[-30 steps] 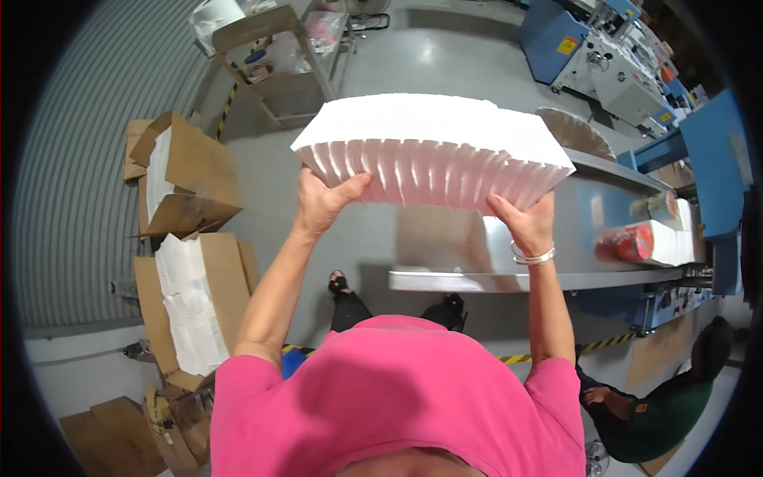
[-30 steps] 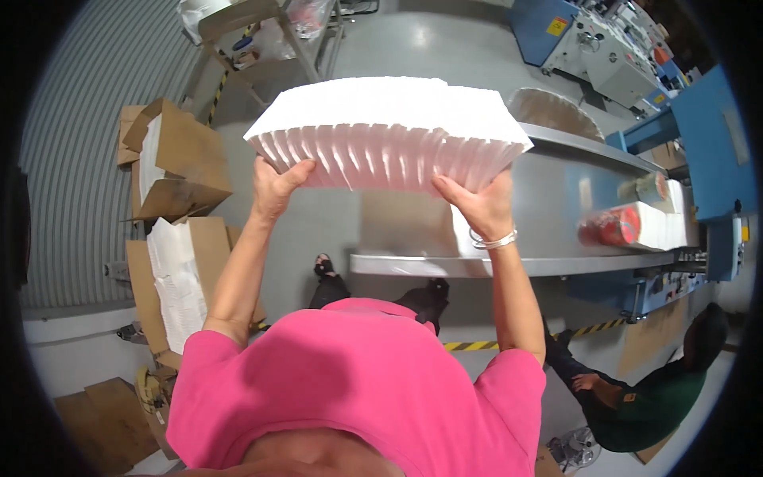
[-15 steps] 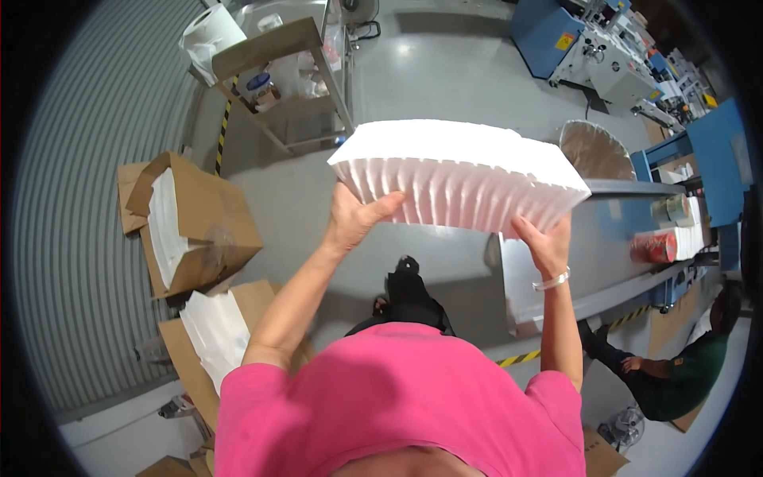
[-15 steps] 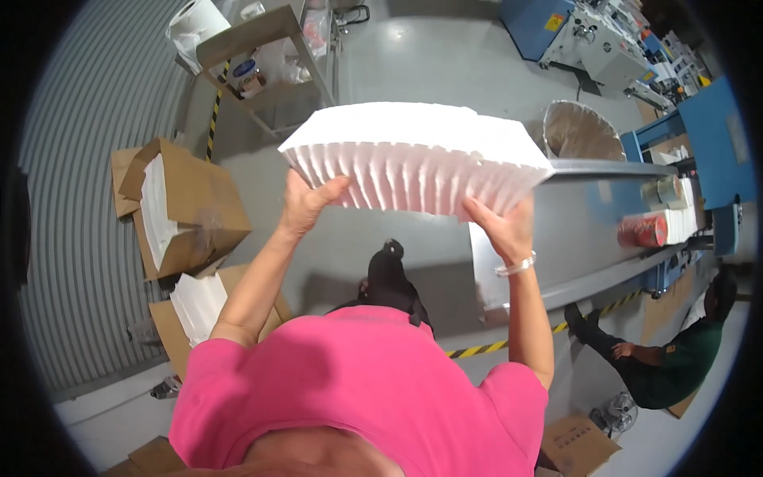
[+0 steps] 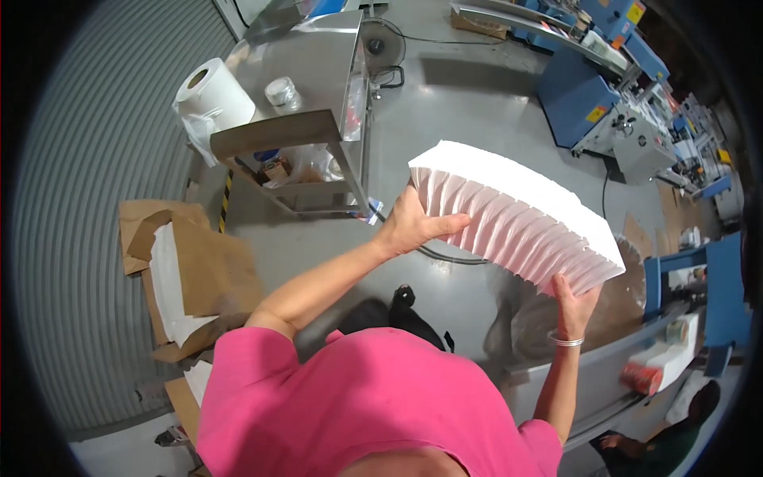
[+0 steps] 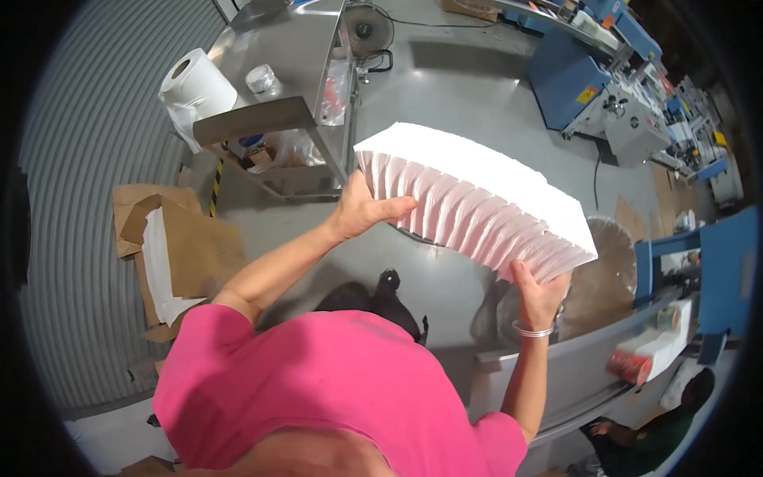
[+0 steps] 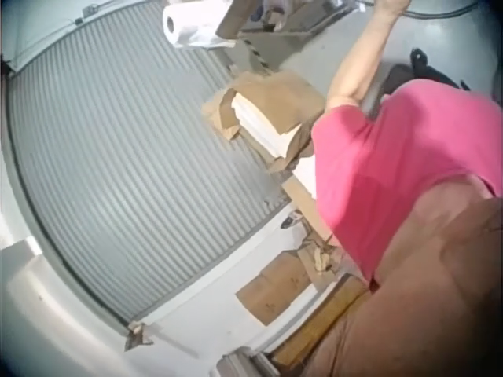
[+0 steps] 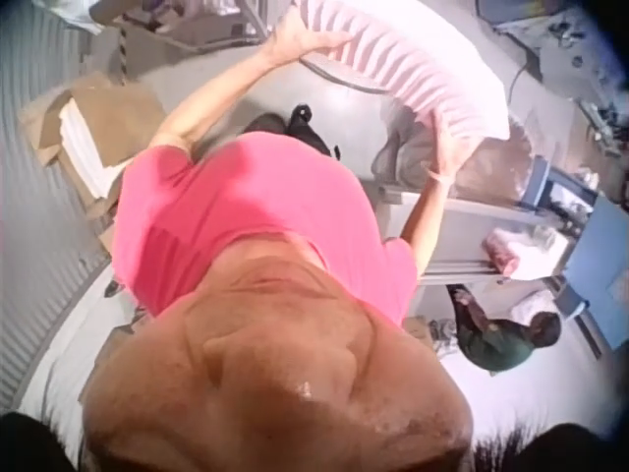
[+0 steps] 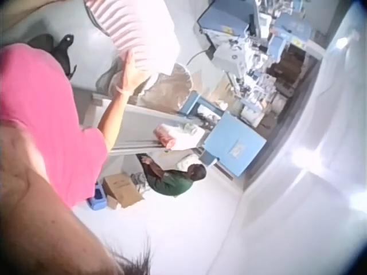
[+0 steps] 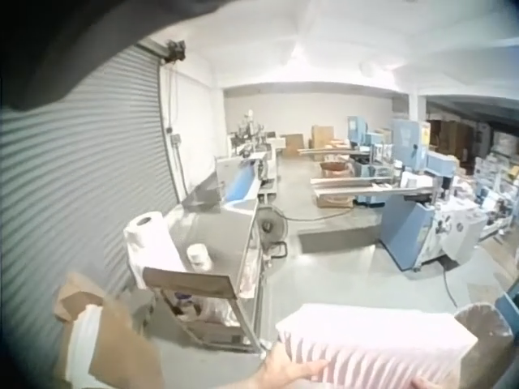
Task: Sorting stacks of paper napkins from a production line and placing them onto a conveyor belt for packaging.
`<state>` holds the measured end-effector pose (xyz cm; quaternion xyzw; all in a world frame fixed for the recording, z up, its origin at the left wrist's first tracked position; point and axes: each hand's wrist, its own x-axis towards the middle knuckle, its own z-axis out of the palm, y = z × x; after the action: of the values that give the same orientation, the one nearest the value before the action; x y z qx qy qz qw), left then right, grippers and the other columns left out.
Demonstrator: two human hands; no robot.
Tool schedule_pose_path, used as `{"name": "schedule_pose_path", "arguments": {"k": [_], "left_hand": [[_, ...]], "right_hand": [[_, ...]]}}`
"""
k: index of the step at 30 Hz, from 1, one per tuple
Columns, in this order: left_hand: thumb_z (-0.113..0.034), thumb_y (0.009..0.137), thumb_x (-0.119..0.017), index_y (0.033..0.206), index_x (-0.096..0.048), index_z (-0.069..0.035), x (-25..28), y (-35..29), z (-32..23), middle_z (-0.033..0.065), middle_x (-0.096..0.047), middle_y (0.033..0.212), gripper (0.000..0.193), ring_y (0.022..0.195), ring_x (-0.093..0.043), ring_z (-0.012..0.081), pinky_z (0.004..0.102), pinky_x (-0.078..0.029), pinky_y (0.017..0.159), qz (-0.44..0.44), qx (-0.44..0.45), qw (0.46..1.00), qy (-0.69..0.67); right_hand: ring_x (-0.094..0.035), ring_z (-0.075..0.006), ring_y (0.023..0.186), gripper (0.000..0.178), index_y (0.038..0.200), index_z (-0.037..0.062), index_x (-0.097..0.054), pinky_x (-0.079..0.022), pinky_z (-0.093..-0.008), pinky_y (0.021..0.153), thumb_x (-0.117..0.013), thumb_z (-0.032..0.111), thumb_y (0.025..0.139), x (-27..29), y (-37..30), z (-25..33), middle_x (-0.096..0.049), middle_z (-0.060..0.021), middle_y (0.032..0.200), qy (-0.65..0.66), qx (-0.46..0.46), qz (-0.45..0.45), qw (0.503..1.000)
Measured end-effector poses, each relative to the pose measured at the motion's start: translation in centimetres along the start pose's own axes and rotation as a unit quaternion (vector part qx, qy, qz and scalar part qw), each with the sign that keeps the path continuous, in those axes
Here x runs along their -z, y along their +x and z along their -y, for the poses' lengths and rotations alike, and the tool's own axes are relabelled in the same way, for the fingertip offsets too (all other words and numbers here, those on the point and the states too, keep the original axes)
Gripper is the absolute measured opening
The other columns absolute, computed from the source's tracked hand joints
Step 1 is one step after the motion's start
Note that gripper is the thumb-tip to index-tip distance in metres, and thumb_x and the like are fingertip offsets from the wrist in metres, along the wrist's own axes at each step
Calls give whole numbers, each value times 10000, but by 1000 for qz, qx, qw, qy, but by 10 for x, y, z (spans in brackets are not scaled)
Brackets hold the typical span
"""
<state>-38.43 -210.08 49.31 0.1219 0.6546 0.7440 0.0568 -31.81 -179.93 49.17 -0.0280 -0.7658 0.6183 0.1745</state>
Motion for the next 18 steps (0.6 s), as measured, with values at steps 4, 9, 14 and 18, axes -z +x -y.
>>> {"name": "schedule_pose_path", "arguments": {"k": [4,9,14,18], "left_hand": [[-208,724,-777,1236,-467,3,40,68,-18,72,-589,1096,634,997,-562,148,296,-462,871,-14,34,999,-27],[-180,756,-730,1110,-557,23,122,136,1,55,-633,990,443,884,-588,121,269,-480,785,-82,33,996,9],[-109,787,-684,1245,-456,21,210,169,14,81,-586,1120,528,1014,-570,145,297,-462,876,-203,-21,978,-46],[-21,811,-610,1258,-442,34,268,202,19,97,-576,1154,481,1060,-558,159,308,-443,921,-324,-16,946,1]], "right_hand": [[-532,-206,1045,658,1233,-45,-427,-419,-310,923,-788,94,701,-46,78,-8,-538,-124,1157,-35,26,-1,999],[-547,-199,1019,605,1190,-41,-453,-434,-320,898,-781,101,702,-139,176,-10,-558,-117,1114,-24,9,77,997],[-596,-179,901,554,1145,-36,-449,-510,-297,761,-767,104,713,-266,273,-25,-591,-110,1018,48,13,236,971],[-556,-194,1028,708,1211,-54,-408,-454,-310,879,-795,209,680,-363,363,-45,-558,-132,1134,89,-11,357,930]]}}
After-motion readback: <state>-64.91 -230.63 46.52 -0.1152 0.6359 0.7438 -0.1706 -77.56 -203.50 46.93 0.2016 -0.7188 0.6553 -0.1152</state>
